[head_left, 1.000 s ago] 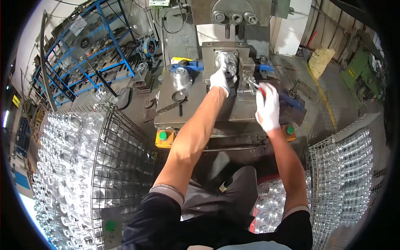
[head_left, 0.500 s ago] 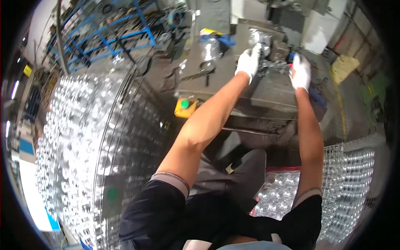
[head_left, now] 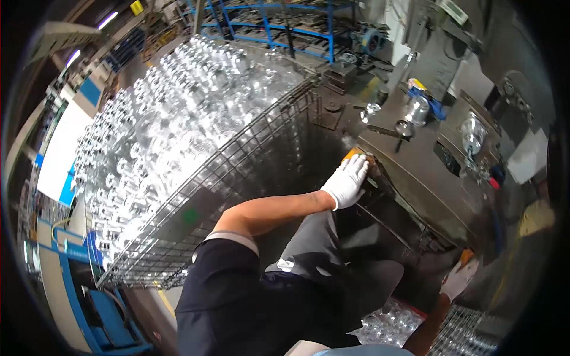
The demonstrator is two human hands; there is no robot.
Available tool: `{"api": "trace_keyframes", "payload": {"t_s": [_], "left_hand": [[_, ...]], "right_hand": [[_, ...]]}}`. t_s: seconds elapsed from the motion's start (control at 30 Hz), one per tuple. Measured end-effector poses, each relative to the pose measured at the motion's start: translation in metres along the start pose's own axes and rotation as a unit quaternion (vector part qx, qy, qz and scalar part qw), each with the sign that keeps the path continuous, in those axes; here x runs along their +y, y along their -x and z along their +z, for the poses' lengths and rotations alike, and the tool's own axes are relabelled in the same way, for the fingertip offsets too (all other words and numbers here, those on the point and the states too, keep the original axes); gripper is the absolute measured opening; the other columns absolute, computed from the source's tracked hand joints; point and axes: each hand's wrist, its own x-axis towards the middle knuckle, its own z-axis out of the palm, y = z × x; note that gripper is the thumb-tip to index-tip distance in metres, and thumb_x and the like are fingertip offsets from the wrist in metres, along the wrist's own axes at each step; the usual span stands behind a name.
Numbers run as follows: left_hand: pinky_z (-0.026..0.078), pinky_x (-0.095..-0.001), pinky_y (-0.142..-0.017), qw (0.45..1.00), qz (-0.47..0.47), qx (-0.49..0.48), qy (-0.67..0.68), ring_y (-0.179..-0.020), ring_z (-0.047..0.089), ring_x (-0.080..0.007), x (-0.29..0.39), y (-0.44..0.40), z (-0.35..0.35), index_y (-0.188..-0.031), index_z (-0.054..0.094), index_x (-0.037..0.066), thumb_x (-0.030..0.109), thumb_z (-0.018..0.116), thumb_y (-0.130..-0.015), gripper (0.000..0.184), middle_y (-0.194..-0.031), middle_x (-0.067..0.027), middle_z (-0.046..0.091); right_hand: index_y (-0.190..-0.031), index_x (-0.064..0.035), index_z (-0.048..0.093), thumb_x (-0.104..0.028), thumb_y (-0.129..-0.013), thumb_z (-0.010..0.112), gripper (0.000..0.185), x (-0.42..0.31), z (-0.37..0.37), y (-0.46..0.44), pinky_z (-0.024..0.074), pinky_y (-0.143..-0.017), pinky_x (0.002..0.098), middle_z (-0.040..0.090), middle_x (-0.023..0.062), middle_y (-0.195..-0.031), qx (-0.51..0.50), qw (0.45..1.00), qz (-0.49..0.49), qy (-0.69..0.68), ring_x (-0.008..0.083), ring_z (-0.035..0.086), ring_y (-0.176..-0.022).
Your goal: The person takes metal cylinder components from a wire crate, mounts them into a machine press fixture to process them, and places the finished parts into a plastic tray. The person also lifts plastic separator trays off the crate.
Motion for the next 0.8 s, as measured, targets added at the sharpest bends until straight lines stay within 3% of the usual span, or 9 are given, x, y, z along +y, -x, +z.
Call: {"api": "trace_keyframes", "payload": {"t_s": [0.33,0.4,0.43,0.5,0.57,0.6,0.67,0.7,0.8], "left_hand": [[0.037,-0.0465,-0.098,0.998,0.053,0.018,0.023,-0.122,0.041,-0.0386,-0.023,0.01,-0.047,-0.128,0.044,0.0,0.027,0.069,-0.072,0.067,-0.132,-0.0215,0.042],[0.048,-0.0421,-0.08,0.988,0.074,0.101,0.085,-0.095,0.058,-0.0365,-0.027,0.008,-0.129,-0.107,0.058,0.0,0.015,0.068,-0.07,0.042,-0.105,-0.0197,0.06],[0.049,-0.0426,-0.075,0.989,0.06,0.126,0.052,-0.086,0.06,-0.0355,-0.05,0.007,-0.145,-0.092,0.062,-0.001,0.013,0.067,-0.068,0.028,-0.089,-0.02,0.063],[0.048,-0.0453,-0.06,0.973,-0.121,0.1,-0.172,-0.076,0.06,-0.0329,-0.092,0.019,-0.193,-0.082,0.063,0.003,0.02,0.068,-0.07,0.021,-0.08,-0.0191,0.062],[0.05,-0.0422,-0.061,0.938,-0.079,0.261,-0.214,-0.076,0.06,-0.034,-0.216,0.041,-0.216,-0.109,0.061,0.003,0.031,0.068,-0.076,0.043,-0.085,-0.0184,0.062],[0.051,-0.0421,-0.07,0.886,-0.341,0.189,-0.251,-0.085,0.061,-0.0339,-0.216,0.04,-0.244,-0.122,0.054,0.007,0.035,0.067,-0.079,0.053,-0.092,-0.019,0.062],[0.049,-0.046,-0.082,0.8,-0.466,0.19,-0.327,-0.096,0.06,-0.036,-0.309,0.066,-0.261,-0.132,0.047,0.016,0.044,0.067,-0.076,0.065,-0.107,-0.0217,0.061],[0.048,-0.0465,-0.085,0.809,-0.451,0.189,-0.327,-0.1,0.06,-0.0371,-0.358,0.082,-0.261,-0.135,0.043,0.016,0.049,0.065,-0.076,0.07,-0.113,-0.0216,0.06],[0.044,-0.0455,-0.091,0.773,-0.549,0.097,-0.303,-0.112,0.054,-0.0362,-0.37,0.083,-0.262,-0.138,0.038,0.016,0.057,0.062,-0.074,0.08,-0.12,-0.0178,0.058]], "right_hand": [[-0.136,0.0052,0.03,-0.032,-0.092,0.046,0.06,0.004,0.008,0.003,0.0321,-0.104,0.0436,0.03,0.0215,-0.142,0.004,0.997,0.018,0.074,0.036,0.033,-0.128],[-0.137,0.0066,0.029,-0.031,-0.091,0.05,0.063,0.003,0.013,0.013,0.0296,-0.107,0.0428,0.03,0.0224,-0.142,0.054,0.998,-0.007,-0.037,0.0362,0.031,-0.13],[-0.139,0.006,0.025,-0.029,-0.089,0.053,0.067,0.003,0.018,0.02,0.0208,-0.112,0.0388,0.028,0.0251,-0.143,0.052,0.998,-0.033,0.026,0.0353,0.026,-0.134],[-0.139,0.0072,0.025,-0.029,-0.09,0.052,0.067,-0.046,-0.034,0.032,0.0147,-0.114,0.0402,0.025,0.0237,-0.145,-0.028,0.997,0.034,-0.069,0.0348,0.024,-0.136],[-0.138,0.006,0.028,-0.03,-0.09,0.049,0.064,-0.05,-0.025,0.038,0.0177,-0.112,0.0426,0.027,0.0245,-0.144,-0.007,0.997,-0.015,-0.077,0.037,0.023,-0.135],[-0.137,0.0054,0.03,-0.03,-0.091,0.049,0.062,-0.069,-0.037,0.032,0.0194,-0.112,0.0433,0.028,0.0244,-0.143,-0.001,0.995,-0.034,-0.094,0.0379,0.024,-0.135],[-0.135,0.0041,0.033,-0.029,-0.091,0.048,0.057,-0.092,-0.053,0.019,0.0231,-0.11,0.0443,0.031,0.023,-0.142,0.018,0.991,-0.056,-0.122,0.0397,0.026,-0.133],[-0.134,0.0035,0.034,-0.028,-0.091,0.048,0.055,-0.102,-0.057,0.007,0.0244,-0.109,0.0445,0.032,0.0223,-0.141,0.031,0.989,-0.061,-0.132,0.0398,0.027,-0.132],[-0.133,0.0024,0.036,-0.027,-0.092,0.047,0.052,-0.123,-0.063,-0.047,0.0268,-0.107,0.0449,0.033,0.0218,-0.14,0.088,0.979,-0.101,-0.155,0.0397,0.029,-0.131]]}}
